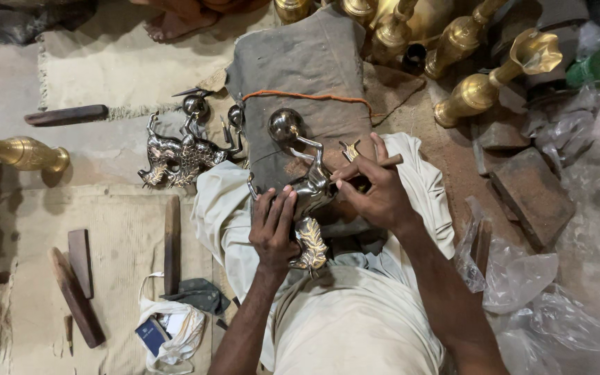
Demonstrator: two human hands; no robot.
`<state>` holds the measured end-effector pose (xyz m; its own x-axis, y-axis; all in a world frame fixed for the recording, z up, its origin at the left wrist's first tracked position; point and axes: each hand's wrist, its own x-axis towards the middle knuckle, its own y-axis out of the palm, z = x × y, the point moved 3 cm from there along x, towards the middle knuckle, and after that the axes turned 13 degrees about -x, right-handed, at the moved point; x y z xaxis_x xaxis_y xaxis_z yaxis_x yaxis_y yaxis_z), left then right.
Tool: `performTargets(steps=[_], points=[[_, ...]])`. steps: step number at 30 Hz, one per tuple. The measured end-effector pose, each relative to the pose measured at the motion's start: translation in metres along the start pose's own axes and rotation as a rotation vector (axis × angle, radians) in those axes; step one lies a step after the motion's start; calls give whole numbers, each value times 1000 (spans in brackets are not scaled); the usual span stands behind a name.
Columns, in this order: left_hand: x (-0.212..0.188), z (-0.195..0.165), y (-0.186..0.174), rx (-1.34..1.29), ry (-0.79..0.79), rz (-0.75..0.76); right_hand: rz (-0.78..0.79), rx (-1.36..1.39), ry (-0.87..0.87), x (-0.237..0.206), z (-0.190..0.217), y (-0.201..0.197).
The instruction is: The person sits on the floor holding a brass animal figurine against a sand-filled cushion and uses a small chisel-like tool to engrave and detail the figurine's surface, repeatedly repositioning and turning the figurine to work different areas.
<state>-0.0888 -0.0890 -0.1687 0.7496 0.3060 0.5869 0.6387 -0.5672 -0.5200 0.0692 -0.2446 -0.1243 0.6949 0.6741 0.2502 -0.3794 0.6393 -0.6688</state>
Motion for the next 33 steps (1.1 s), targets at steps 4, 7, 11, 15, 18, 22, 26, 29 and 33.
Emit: performTargets(steps=[4,7,11,15,18,22,26,29,33], points=[[3,-2,1,-2,-14,-10,-20,3,-5,-2,-1,1],[4,-5,1,-11,-29,-12,-30,-10,-27,-4,-1,0],[5,-8,-1,-29,-56,-16,-53,47,-78,-8,-1,-1],[7,-9,-5,-29,-71,-15,-82,48,-127,-10,0,-3],[9,-10,-7,-40,-80,-20,-90,52,-165,-9,0,-4],[12,-11,-10,-59,-81,-40,-71,38,-221,-8,-1,-6],[14,-13,-14,-33,-97,-38,-68,50,-263,-6,1,-8],[22,-12,-16,-38,-74,-52,-97,43,-309,-2,3,-12],[22,-14,-18,-30,-79,-28,-107,51,-216,-2,4,-10]])
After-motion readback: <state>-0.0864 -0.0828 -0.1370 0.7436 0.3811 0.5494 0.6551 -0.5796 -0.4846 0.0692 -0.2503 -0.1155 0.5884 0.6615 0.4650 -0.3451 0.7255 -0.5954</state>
